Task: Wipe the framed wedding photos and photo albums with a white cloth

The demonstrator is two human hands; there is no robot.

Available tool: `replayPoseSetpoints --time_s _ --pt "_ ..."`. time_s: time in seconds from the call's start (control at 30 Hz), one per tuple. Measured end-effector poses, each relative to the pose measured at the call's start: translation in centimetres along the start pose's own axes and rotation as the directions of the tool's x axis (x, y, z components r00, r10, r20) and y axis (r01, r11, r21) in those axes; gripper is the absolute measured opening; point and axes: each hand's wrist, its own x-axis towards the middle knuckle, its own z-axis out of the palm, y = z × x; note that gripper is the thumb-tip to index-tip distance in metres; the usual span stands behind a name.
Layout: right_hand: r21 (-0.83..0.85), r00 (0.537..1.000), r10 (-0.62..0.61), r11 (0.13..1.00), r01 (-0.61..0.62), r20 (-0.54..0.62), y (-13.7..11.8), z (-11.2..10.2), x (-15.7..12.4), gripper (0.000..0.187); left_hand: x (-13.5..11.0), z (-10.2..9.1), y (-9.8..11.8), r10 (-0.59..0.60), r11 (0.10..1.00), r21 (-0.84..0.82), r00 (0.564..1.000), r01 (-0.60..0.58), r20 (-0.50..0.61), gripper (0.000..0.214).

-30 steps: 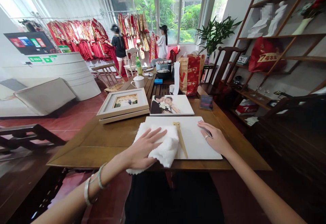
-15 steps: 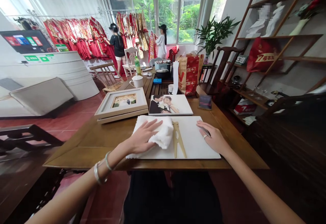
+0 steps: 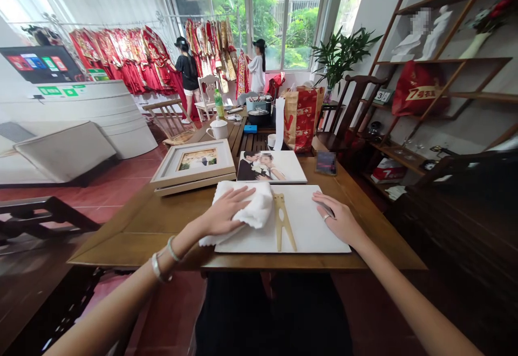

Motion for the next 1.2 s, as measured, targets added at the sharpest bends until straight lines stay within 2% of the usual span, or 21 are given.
replayPoseSetpoints --time_s 0.1,0.2,0.27,0.37,0.47,0.53,0.63,0.8,0.9,1.0,1.2 --pt "0.000 1.000 0.000 1.000 0.000 0.012 0.1 0.0 0.0 0.031 1.7 0.1 -1.8 -0.033 0.999 0.006 0.999 0.034 -0.024 0.056" --pt "-0.002 1.000 0.014 1.000 -0.014 0.022 0.1 -0.1 0.0 0.031 2.0 0.2 -1.5 -0.064 0.998 0.018 0.998 0.064 -0.010 0.055" --pt "-0.004 1.000 0.021 1.000 -0.021 0.022 0.1 -0.1 0.0 0.031 1.2 0.3 0.0 -0.078 0.996 0.030 0.997 0.078 0.001 0.052" --pt "-0.002 1.000 0.019 1.000 -0.019 0.017 0.1 -0.2 0.0 0.032 -1.0 0.3 3.5 -0.054 0.998 0.028 0.998 0.053 0.020 0.048" --pt "0.000 1.000 0.017 1.000 -0.017 0.018 0.1 -0.1 0.0 0.032 -3.1 0.3 6.9 0.016 1.000 -0.006 0.999 -0.016 0.052 0.054" --pt "-0.002 1.000 0.019 1.000 -0.018 0.012 0.1 -0.1 -0.1 0.031 -3.7 0.3 8.0 0.021 1.000 -0.012 0.997 -0.020 0.070 0.059" --pt "-0.002 1.000 0.014 1.000 -0.014 0.003 0.2 0.0 0.0 0.031 -2.7 0.7 7.7 -0.042 0.999 0.024 0.997 0.040 0.069 0.055" --pt "0.009 1.000 -0.001 1.000 0.001 0.009 0.3 0.1 0.0 0.031 2.3 1.6 4.8 -0.170 0.980 0.104 0.985 0.167 0.024 0.053" --pt "0.020 1.000 -0.003 1.000 0.003 -0.002 0.2 0.0 0.1 0.030 4.6 1.9 4.3 -0.225 0.965 0.139 0.974 0.222 0.005 0.054" --pt "0.041 1.000 -0.004 0.999 0.004 -0.003 0.2 0.0 0.0 0.030 4.9 1.9 5.5 -0.226 0.962 0.159 0.974 0.221 0.015 0.055" --pt "0.035 1.000 0.006 0.999 -0.006 0.003 0.3 0.1 -0.1 0.030 1.3 1.8 10.4 -0.103 0.989 0.114 0.992 0.094 0.076 0.078"
